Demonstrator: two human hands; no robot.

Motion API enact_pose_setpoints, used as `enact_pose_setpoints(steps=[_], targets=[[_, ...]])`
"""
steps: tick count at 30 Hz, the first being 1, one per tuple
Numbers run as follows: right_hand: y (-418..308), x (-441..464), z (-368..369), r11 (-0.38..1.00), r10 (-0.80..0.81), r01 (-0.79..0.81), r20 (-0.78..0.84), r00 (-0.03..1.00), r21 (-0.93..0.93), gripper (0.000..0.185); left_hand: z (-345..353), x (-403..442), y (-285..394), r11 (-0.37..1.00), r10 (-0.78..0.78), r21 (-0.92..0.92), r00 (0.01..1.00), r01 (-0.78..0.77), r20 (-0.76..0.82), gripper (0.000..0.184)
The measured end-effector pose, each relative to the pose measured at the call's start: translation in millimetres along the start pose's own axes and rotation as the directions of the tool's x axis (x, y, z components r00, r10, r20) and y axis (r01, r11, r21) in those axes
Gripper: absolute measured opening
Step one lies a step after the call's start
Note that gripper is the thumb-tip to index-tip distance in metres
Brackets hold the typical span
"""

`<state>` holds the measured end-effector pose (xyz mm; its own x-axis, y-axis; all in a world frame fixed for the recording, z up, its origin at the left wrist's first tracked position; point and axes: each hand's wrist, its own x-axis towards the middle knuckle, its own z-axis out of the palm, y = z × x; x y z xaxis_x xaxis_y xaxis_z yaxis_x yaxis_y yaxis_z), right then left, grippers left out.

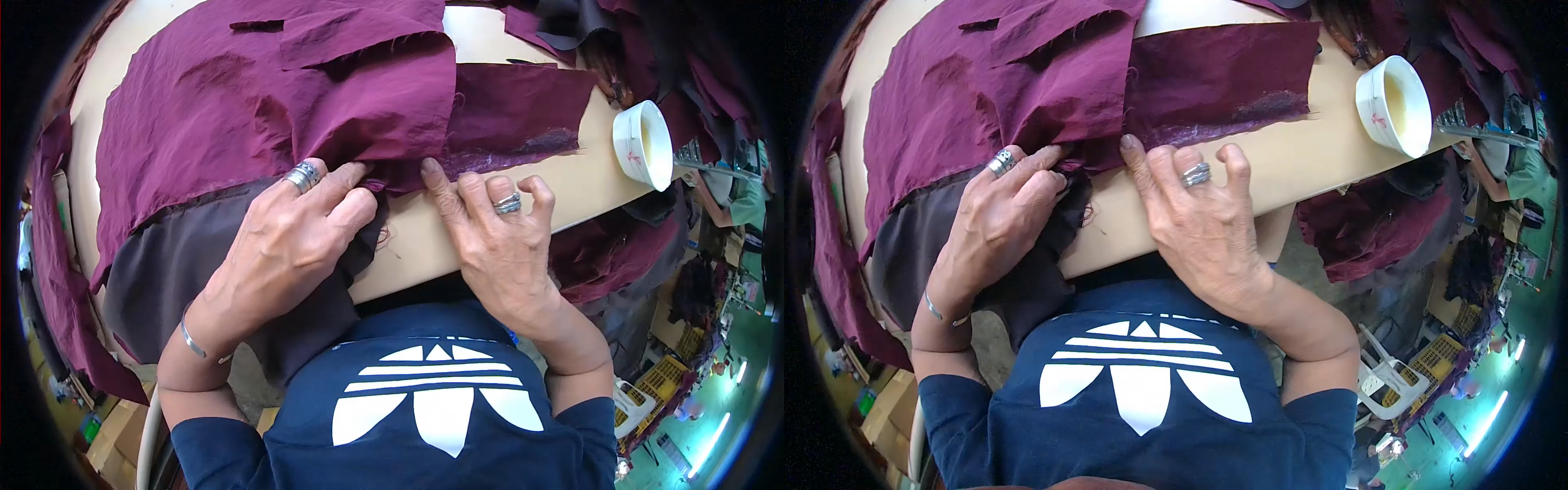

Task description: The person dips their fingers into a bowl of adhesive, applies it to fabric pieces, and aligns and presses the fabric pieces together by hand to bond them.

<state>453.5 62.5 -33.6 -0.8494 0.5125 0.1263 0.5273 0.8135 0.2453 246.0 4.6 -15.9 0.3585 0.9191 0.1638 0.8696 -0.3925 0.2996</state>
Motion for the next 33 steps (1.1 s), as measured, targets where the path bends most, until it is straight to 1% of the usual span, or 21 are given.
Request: enact_pose_setpoints(steps=[6, 10, 13, 16, 17, 20, 23, 27, 30, 31, 33], targets=[[-15.8, 9.4, 0.5, 0.992, -0.039, 0.043, -0.035, 0.999, 0.116, 0.045, 5.5, -2.8, -1.0, 1.0, -0.014, -0.019, 1.0, 0.014, -0.008, 0.02], [-5.6, 12.9, 2.3, 0.961, -0.061, 0.083, -0.09, 0.994, 0.263, 0.041, 8.5, -2.4, -0.4, 1.0, 0.006, 0.014, 1.0, -0.006, -0.017, 0.019], [-7.4, 18.1, 0.8, 0.931, -0.029, 0.059, -0.088, 0.996, 0.361, 0.038, 11.5, -2.4, 1.7, 0.998, 0.025, 0.05, 0.999, -0.022, -0.046, 0.018], [-10.9, 15.0, 0.5, 0.948, -0.043, 0.084, -0.137, 0.99, 0.306, 0.034, 16.5, -1.9, 2.4, 0.996, 0.05, 0.074, 0.993, -0.043, -0.105, 0.016], [-12.4, 13.8, 1.5, 0.963, -0.05, 0.093, -0.169, 0.984, 0.252, 0.031, 17.2, -1.9, 2.8, 0.996, 0.059, 0.08, 0.99, -0.049, -0.127, 0.016], [-2.8, 15.7, -0.8, 0.953, -0.07, 0.127, -0.208, 0.976, 0.275, 0.032, 14.1, -1.9, 3.4, 0.997, 0.054, 0.064, 0.994, -0.048, -0.095, 0.015], [8.1, 15.6, -7.2, 0.941, -0.011, 0.074, -0.189, 0.982, 0.329, 0.031, 15.6, -1.8, 3.3, 0.995, 0.059, 0.084, 0.992, -0.049, -0.116, 0.015], [-18.5, 12.0, 7.0, 0.972, -0.032, 0.082, -0.225, 0.974, 0.218, 0.027, 17.6, -3.0, 2.3, 0.997, 0.048, 0.059, 0.991, -0.041, -0.121, 0.014], [-6.6, 11.0, -4.8, 0.976, 0.001, 0.034, -0.161, 0.987, 0.213, 0.029, 17.3, -3.2, 1.3, 0.997, 0.06, 0.063, 0.989, -0.052, -0.132, 0.015], [-4.7, 10.7, 2.5, 0.986, -0.003, 0.039, -0.212, 0.977, 0.165, 0.035, 18.1, -3.7, 0.2, 0.996, 0.064, 0.065, 0.989, -0.056, -0.133, 0.015], [-3.8, 0.1, 3.9, 0.998, -0.033, 0.042, -0.161, 0.986, 0.054, 0.037, 18.7, -2.7, -0.2, 0.996, 0.069, 0.058, 0.988, -0.061, -0.135, 0.016]])
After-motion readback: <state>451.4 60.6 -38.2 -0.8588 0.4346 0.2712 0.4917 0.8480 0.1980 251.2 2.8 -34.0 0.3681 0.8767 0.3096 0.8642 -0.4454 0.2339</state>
